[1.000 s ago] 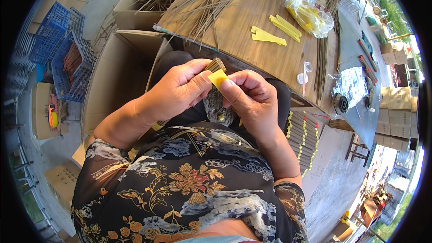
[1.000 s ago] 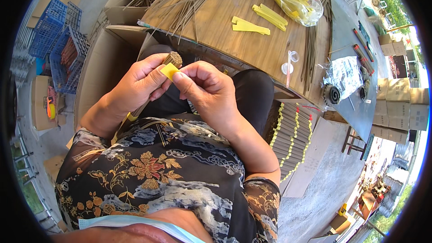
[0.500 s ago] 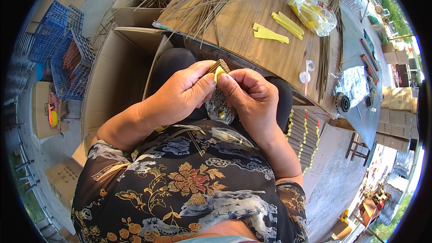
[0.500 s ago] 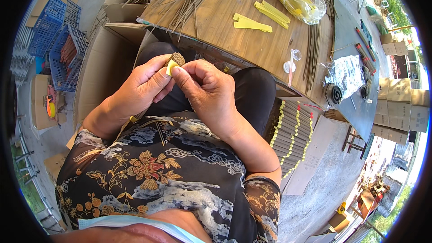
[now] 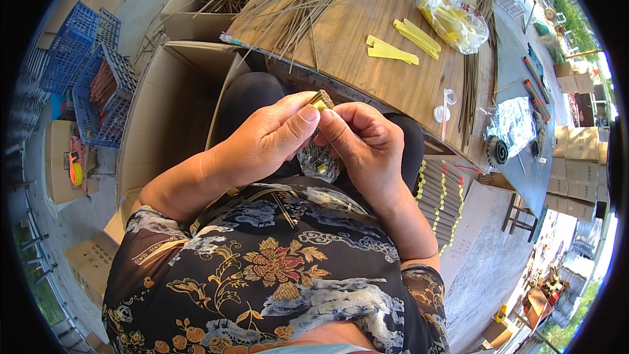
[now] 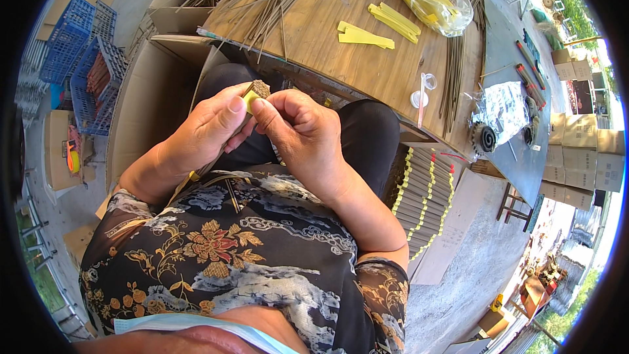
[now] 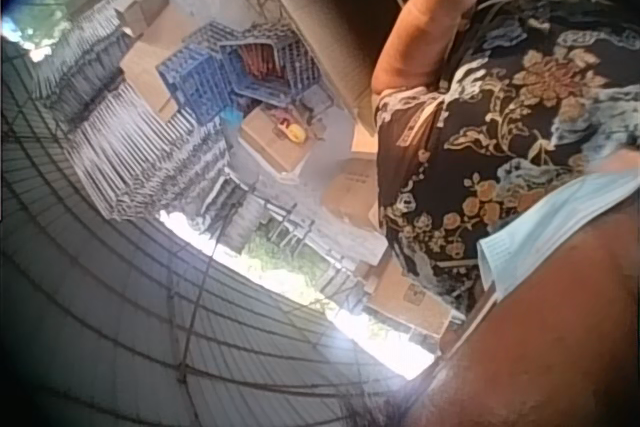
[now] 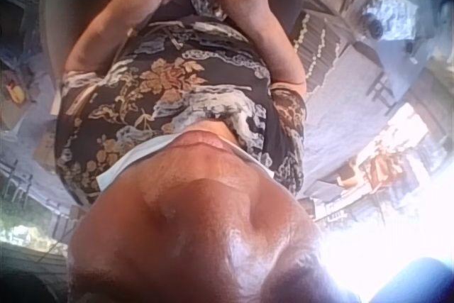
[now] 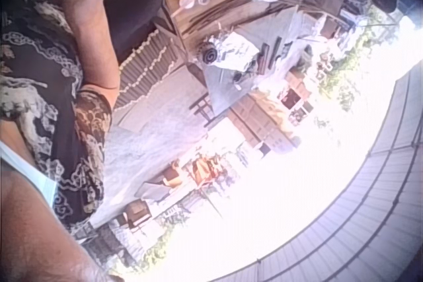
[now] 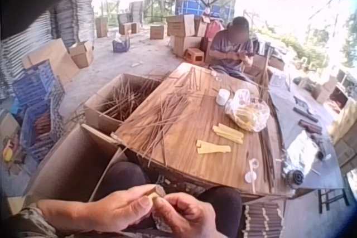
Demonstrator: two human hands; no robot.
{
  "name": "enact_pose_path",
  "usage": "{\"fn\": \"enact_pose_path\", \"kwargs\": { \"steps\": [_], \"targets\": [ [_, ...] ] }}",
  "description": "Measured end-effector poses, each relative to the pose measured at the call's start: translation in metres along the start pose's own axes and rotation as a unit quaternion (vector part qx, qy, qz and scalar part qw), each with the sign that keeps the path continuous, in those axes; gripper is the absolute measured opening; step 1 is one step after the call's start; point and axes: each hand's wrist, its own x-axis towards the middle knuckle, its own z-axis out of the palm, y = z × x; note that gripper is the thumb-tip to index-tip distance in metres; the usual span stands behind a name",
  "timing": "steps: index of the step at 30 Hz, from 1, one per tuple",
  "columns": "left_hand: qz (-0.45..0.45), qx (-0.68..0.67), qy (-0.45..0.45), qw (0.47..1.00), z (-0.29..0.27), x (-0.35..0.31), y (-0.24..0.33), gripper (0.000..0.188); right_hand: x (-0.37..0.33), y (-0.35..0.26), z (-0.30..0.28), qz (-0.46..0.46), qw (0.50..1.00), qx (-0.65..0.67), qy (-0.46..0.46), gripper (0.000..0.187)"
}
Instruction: The person gathers thin sticks from a cardboard box and wraps the ends with yellow tape. They repeatedly pick up bundles, align them, and apply tape to secure the ends, then place the finished bundles back into the box.
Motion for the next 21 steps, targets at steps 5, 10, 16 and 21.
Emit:
{"fn": "enact_pose_path", "kwargs": {
  "steps": [5, 10, 16, 21],
  "targets": [
    [-0.006, -0.003, 0.021, 1.000, 0.002, 0.000, 0.001, 0.040, 0.001, 0.006, -0.002, -0.011, 1.000, -0.010, -0.003, 0.015],
    [-0.024, -0.012, 0.015, 1.000, 0.000, 0.001, -0.002, 0.036, 0.002, 0.002, -0.006, 0.030, 0.999, 0.013, -0.032, 0.015],
    [-0.049, -0.043, 0.028, 0.997, 0.003, 0.000, 0.000, 0.029, 0.002, 0.000, -0.008, 0.058, 0.997, 0.038, -0.037, 0.015],
    [-0.045, -0.051, 0.031, 0.997, 0.004, 0.000, -0.001, 0.029, 0.002, 0.003, -0.010, 0.051, 0.998, 0.020, -0.035, 0.014]
  ]
}}
